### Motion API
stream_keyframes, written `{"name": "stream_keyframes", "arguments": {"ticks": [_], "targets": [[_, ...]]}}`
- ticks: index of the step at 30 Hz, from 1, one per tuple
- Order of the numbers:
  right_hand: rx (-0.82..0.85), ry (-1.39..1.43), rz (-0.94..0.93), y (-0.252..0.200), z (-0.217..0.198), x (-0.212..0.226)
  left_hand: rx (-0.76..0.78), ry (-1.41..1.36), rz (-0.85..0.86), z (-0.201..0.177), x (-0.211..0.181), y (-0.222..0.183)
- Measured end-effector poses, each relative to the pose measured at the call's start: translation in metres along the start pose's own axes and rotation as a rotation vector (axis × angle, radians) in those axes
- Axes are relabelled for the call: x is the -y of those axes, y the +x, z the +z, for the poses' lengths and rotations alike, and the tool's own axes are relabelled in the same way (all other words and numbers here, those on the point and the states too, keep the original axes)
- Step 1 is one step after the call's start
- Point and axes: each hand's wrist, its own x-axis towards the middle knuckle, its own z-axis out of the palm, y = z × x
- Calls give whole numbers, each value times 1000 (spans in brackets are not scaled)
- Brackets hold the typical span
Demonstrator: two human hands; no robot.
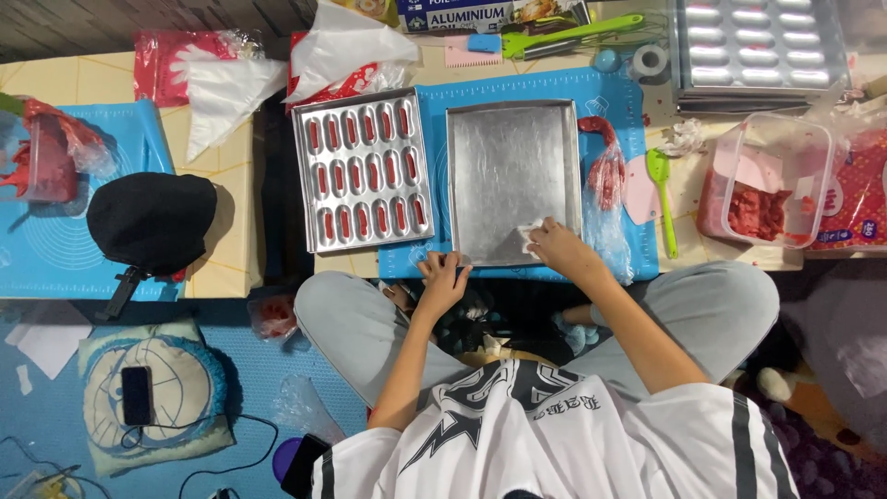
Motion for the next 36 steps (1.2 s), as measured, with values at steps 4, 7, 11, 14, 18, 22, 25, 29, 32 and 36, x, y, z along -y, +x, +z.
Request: {"name": "stream_keyframes", "arguments": {"ticks": [4,7,11,14,18,22,25,29,32,36], "targets": [[-52,-23,-186,21,-27,29,12,-51,-33,0,0,-2],[-109,47,-209,45,-14,46,30,-48,-43,1,2,-2],[-58,248,-163,73,-3,67,44,-31,-49,6,5,-4],[-23,283,-166,80,-13,79,46,-43,-60,2,2,-4],[-3,327,-200,72,-39,85,32,11,-41,4,2,-6],[46,340,-255,55,-44,79,31,-31,-68,-2,-5,-3],[126,377,-208,39,-40,60,1,72,-47,0,-4,-5],[179,390,-96,6,-54,14,39,6,-76,5,0,-8],[150,214,-60,-12,-46,-25,27,10,-55,3,-2,-6],[42,-27,-61,-19,-22,-58,31,15,-45,3,-1,-6]]}}
